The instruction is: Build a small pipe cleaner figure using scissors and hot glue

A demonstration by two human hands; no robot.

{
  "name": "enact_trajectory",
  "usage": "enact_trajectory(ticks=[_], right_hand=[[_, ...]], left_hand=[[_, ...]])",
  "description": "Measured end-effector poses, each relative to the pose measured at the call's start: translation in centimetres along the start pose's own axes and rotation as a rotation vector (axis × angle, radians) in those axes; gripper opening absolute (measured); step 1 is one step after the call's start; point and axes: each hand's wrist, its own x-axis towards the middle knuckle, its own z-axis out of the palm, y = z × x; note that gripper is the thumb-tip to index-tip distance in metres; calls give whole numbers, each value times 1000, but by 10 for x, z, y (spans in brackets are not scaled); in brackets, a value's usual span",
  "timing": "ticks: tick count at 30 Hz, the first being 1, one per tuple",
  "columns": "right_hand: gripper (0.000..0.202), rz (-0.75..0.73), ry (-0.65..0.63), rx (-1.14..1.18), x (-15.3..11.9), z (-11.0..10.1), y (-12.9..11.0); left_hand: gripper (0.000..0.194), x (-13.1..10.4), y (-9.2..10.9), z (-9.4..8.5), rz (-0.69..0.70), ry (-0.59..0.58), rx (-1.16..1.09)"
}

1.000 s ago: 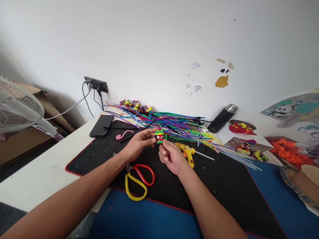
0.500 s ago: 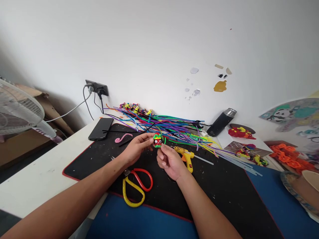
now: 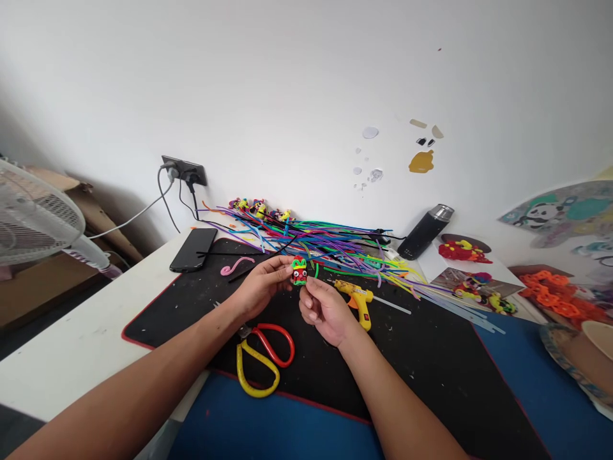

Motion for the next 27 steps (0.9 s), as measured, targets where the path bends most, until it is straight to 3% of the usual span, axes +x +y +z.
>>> enact_trajectory(ticks=[13,21,27], right_hand=[[44,-5,18,10,0,0,-1],[45,15,44,19,1,-1,-2],[43,14,63,0,1,-1,-2]], left_hand=[[42,1,-3,-10,-10,-51,-14],[81,-2,1,-5,152,-122,386],[74,-4,1,-4,226,-125,608]])
